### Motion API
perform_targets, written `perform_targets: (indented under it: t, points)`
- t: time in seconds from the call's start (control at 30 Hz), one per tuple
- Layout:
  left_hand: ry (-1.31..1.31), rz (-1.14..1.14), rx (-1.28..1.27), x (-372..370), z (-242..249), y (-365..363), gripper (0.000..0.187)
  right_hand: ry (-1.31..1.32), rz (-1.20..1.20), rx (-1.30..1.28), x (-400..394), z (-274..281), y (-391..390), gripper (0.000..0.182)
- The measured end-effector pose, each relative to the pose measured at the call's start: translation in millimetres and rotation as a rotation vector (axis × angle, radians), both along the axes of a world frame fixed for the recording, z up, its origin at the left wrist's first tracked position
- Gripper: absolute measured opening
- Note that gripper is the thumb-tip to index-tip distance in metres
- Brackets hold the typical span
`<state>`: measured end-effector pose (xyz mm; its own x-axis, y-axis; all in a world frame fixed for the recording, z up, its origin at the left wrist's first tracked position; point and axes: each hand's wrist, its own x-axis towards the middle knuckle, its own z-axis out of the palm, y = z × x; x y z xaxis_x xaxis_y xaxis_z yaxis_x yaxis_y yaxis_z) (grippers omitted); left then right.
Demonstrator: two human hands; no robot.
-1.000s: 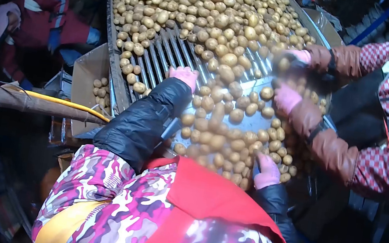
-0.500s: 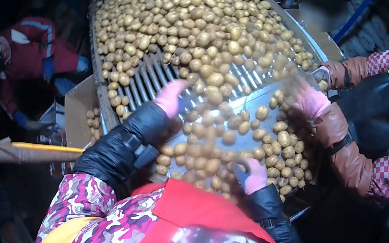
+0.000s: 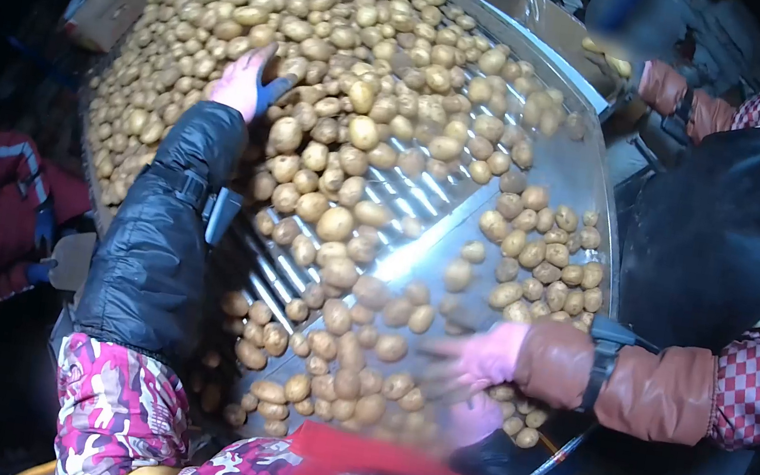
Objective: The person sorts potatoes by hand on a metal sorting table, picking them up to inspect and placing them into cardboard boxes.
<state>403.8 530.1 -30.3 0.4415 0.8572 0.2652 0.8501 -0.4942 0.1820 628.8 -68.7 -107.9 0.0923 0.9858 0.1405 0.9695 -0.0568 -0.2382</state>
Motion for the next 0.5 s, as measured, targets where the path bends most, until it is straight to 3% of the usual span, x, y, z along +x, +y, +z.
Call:
perform_targets:
  t: [0.07, 0.17, 0.27, 0.33, 0.4, 0.5]
  points:
    - [0.129, 0.018, 0.012, 14, -12, 25, 0.075, 0.182, 0.021, -0.035, -2, 19, 10, 0.045]
    - [0.183, 0.073, -0.187, 45, 9, 52, 0.073, 0.130, 0.054, -0.041, 2, 23, 15, 0.042]
    - [0.194, 0.043, -0.402, 63, 16, 53, 0.076, 0.335, 0.103, -0.195, 10, 32, 26, 0.039]
    - [0.220, -0.028, -0.439, 75, -9, 46, 0.081, 0.283, 0.053, -0.151, 5, 26, 19, 0.039]
    - [0.119, 0.038, -0.616, 70, -8, 10, 0.082, 0.230, 0.023, -0.066, 3, 26, 12, 0.041]
    - [0.111, -0.097, -0.441, 48, -38, -13, 0.078, 0.241, 0.030, -0.054, 7, 27, 11, 0.039]
